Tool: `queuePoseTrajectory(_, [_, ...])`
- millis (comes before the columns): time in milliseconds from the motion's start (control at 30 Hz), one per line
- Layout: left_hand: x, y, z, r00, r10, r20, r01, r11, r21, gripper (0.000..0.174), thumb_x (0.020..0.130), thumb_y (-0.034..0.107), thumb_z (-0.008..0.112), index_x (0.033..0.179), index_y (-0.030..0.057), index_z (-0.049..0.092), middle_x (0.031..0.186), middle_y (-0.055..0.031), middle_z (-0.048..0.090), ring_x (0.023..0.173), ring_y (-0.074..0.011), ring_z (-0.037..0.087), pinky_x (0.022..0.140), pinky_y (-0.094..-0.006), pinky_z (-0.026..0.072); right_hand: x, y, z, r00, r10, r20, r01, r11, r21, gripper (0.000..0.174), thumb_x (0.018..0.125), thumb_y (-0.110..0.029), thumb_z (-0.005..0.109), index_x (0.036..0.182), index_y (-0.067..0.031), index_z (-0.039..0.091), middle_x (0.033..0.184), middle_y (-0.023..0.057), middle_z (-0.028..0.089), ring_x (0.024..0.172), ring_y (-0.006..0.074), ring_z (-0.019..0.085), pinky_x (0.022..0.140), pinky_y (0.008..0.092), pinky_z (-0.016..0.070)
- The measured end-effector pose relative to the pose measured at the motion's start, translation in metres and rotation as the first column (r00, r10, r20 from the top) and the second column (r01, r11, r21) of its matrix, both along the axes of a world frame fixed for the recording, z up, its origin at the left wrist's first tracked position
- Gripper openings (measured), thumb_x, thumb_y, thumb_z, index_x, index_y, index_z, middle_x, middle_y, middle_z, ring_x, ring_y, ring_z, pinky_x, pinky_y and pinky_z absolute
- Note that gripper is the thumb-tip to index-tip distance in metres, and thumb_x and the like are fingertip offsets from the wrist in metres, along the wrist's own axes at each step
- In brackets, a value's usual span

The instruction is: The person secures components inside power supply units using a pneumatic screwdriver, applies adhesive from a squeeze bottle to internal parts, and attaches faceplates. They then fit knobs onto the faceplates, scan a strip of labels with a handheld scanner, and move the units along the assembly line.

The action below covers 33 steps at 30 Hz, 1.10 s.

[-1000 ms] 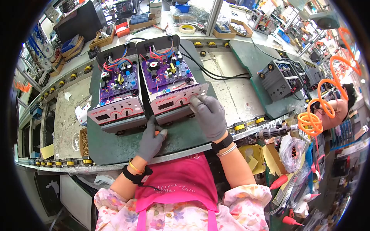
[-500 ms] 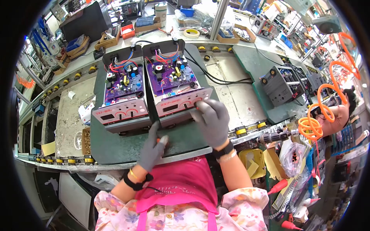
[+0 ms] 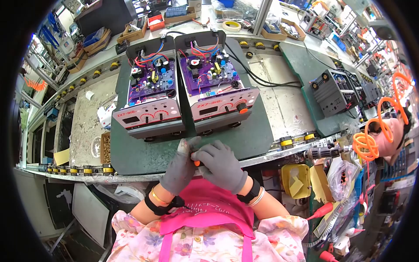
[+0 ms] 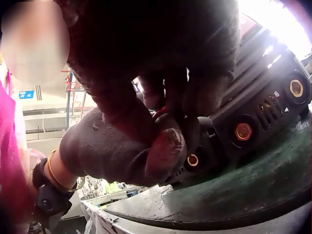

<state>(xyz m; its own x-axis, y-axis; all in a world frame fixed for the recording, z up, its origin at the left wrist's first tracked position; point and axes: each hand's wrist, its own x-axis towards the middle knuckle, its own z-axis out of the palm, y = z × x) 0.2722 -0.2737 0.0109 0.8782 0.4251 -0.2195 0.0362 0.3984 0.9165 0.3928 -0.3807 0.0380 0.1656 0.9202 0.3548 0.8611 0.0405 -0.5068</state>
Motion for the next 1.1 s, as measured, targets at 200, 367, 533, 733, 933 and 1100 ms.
queuePoseTrajectory(200, [0.002, 0.003, 0.000, 0.998, 0.054, 0.026, -0.043, 0.951, -0.305, 0.060, 0.099, 0.050, 0.032, 0.130, 0.0009, 0.044, 0.101, -0.0109, 0.057, 0.088, -0.0167, 0.057, 0.082, -0.0334, 0.0506, 0.001, -0.006, 0.009, 0.984, -0.051, -0.170, 0.059, 0.997, 0.040, 0.032, 0.068, -0.005, 0.071, 0.099, -0.0104, 0.063, 0.089, 0.0078, 0.057, 0.079, 0.0261, 0.056, 0.065, 0.0349, 0.0474])
queuePoseTrajectory(367, [0.000, 0.009, -0.006, 0.997, 0.080, -0.020, -0.082, 0.960, -0.269, 0.045, 0.096, 0.034, 0.047, 0.126, 0.0005, 0.047, 0.092, -0.0090, 0.057, 0.072, -0.0130, 0.058, 0.070, -0.0295, 0.0541, 0.028, -0.009, 0.018, 0.940, -0.247, -0.234, 0.312, 0.902, 0.299, 0.024, 0.073, 0.000, 0.071, 0.095, -0.0066, 0.064, 0.092, 0.0096, 0.057, 0.074, 0.0222, 0.058, 0.063, 0.0307, 0.0490])
queuePoseTrajectory(533, [0.003, 0.006, -0.004, 0.995, 0.047, -0.085, -0.059, 0.988, -0.143, 0.038, 0.093, 0.020, 0.050, 0.126, 0.0015, 0.046, 0.093, -0.0107, 0.059, 0.070, -0.0127, 0.057, 0.069, -0.0287, 0.0533, 0.048, 0.006, 0.041, 0.912, -0.403, -0.075, 0.393, 0.810, 0.436, 0.026, 0.076, -0.001, 0.069, 0.101, -0.0066, 0.063, 0.093, 0.0115, 0.058, 0.077, 0.0267, 0.060, 0.065, 0.0323, 0.0508])
queuePoseTrajectory(733, [0.001, 0.005, 0.001, 0.996, 0.074, -0.058, -0.070, 0.995, 0.071, 0.045, 0.090, 0.015, 0.053, 0.131, 0.0021, 0.039, 0.096, -0.0085, 0.057, 0.072, -0.0101, 0.056, 0.069, -0.0257, 0.0519, 0.061, 0.013, 0.035, 0.884, -0.447, 0.137, 0.358, 0.836, 0.417, 0.034, 0.072, -0.009, 0.073, 0.103, -0.0059, 0.060, 0.088, 0.0103, 0.057, 0.076, 0.0296, 0.060, 0.064, 0.0381, 0.0492])
queuePoseTrajectory(933, [0.006, 0.009, -0.015, 0.997, 0.082, -0.014, -0.071, 0.930, 0.362, 0.053, 0.086, 0.018, 0.062, 0.131, 0.0021, 0.040, 0.085, -0.0060, 0.057, 0.067, -0.0137, 0.057, 0.063, -0.0284, 0.0477, 0.066, 0.014, 0.035, 0.883, -0.416, 0.219, 0.303, 0.860, 0.411, 0.036, 0.070, -0.013, 0.074, 0.102, -0.0070, 0.060, 0.085, 0.0087, 0.056, 0.076, 0.0286, 0.059, 0.063, 0.0391, 0.0486])
queuePoseTrajectory(1100, [0.009, 0.009, 0.003, 0.988, 0.154, -0.028, -0.109, 0.806, 0.581, 0.067, 0.084, 0.021, 0.063, 0.139, 0.0014, 0.030, 0.086, -0.0107, 0.060, 0.071, -0.0235, 0.061, 0.067, -0.0345, 0.0482, 0.066, 0.016, 0.035, 0.833, -0.429, 0.351, 0.272, 0.868, 0.417, 0.036, 0.071, -0.013, 0.074, 0.103, -0.0076, 0.060, 0.084, 0.0080, 0.055, 0.076, 0.0272, 0.059, 0.062, 0.0383, 0.0482])
